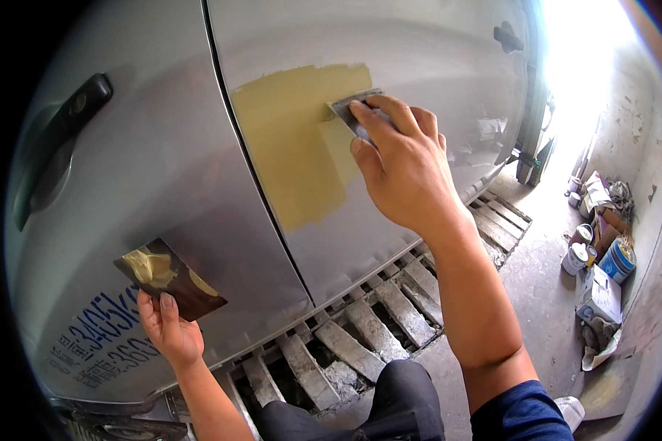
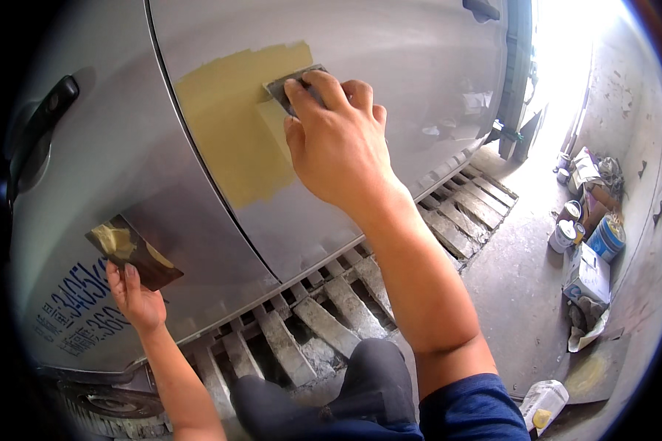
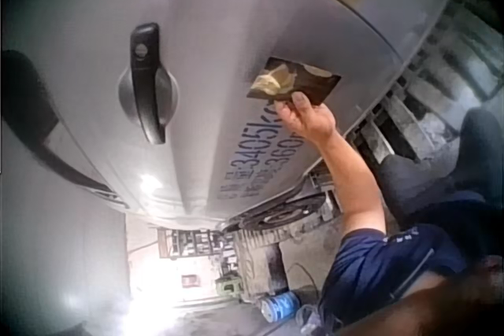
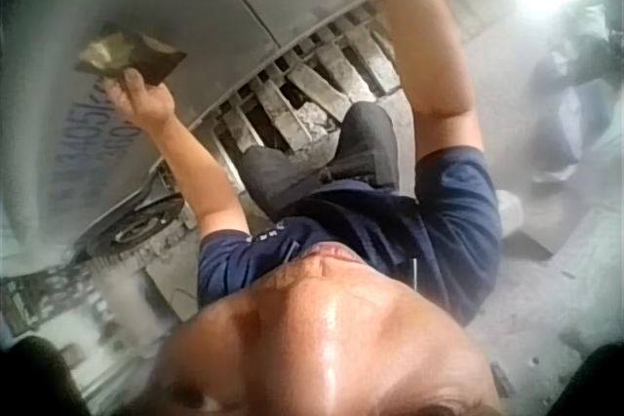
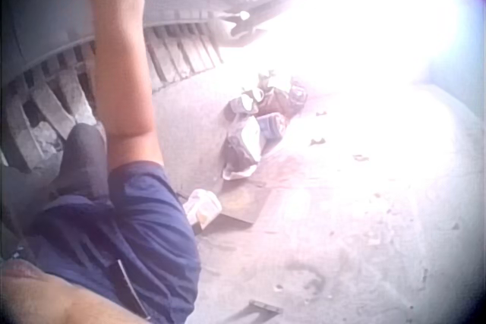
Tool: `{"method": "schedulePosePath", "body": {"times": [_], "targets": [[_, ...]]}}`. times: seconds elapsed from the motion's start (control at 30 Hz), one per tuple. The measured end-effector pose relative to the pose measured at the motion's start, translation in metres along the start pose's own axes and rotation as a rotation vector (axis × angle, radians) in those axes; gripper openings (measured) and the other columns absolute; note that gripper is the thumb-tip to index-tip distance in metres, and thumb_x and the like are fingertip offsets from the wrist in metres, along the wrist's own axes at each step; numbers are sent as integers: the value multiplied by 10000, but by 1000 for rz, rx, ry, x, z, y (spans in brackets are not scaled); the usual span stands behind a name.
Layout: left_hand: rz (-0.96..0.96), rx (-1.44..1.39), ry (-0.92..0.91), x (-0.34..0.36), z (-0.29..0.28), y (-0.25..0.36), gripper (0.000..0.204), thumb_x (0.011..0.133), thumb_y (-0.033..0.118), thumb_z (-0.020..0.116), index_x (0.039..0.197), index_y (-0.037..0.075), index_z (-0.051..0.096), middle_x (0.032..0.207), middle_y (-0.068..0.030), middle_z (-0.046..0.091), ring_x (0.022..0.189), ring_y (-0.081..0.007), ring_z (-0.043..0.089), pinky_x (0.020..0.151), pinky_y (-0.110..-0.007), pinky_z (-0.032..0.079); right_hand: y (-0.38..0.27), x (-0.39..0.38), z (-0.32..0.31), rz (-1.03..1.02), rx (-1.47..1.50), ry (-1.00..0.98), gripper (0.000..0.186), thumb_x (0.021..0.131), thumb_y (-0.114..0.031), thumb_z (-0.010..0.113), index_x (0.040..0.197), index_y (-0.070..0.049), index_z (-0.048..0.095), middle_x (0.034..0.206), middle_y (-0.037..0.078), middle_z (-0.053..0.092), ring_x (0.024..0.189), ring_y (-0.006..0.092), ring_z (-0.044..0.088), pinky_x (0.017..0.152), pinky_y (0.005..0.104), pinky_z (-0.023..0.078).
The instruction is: The person scoops yellow body filler from a container onto a metal spreader and applies it to a damaged area on the side of a silver van. They then use a smaller metal tool to smooth and level the filler on the vehicle's surface.
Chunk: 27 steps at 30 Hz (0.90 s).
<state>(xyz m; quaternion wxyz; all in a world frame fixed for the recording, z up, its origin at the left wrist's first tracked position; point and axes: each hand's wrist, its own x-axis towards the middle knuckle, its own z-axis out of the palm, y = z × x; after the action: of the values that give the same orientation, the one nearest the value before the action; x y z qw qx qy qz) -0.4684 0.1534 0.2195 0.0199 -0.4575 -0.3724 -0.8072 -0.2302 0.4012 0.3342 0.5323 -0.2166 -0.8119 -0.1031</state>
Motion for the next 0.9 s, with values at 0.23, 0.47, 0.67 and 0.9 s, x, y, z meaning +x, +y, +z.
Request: {"method": "schedulePosePath", "body": {"times": [0.23, 0.47, 0.67, 0.9], "targets": [[12, -11, -20, 1, 0, -3, 363, 960, 84, 491, 1303, -19, 434, 1217, -96, 551, 1108, -172, 524, 978, -337, 421, 5, -7, 4, -2, -28, -29, 389, 863, -172, 575, 1245, -93, 568, 1287, 58, 485, 1129, 341, 441, 909, 482, 408], [-19, -2, 25, 0, 3, 0, 338, 960, 91, 496, 1280, -5, 454, 1189, -81, 559, 1094, -160, 526, 965, -325, 426, -10, 4, 3, -48, 1, 11, 412, 858, -169, 584, 1261, -92, 551, 1286, 67, 482, 1126, 348, 439, 906, 484, 410], [7, 4, 17, -2, 4, 1, 348, 951, 102, 503, 1278, -7, 455, 1189, -82, 558, 1098, -166, 525, 967, -340, 425, -13, -14, 8, -20, 39, -73, 423, 838, -135, 608, 1253, -73, 564, 1292, 78, 481, 1145, 336, 430, 934, 468, 400], [39, 27, 46, -2, 4, -3, 380, 947, 101, 494, 1302, -18, 430, 1233, -97, 541, 1122, -182, 517, 975, -350, 422, -3, -39, 15, -33, 47, -115, 479, 786, -97, 645, 1257, -79, 562, 1302, 88, 466, 1142, 338, 422, 933, 467, 398]]}}
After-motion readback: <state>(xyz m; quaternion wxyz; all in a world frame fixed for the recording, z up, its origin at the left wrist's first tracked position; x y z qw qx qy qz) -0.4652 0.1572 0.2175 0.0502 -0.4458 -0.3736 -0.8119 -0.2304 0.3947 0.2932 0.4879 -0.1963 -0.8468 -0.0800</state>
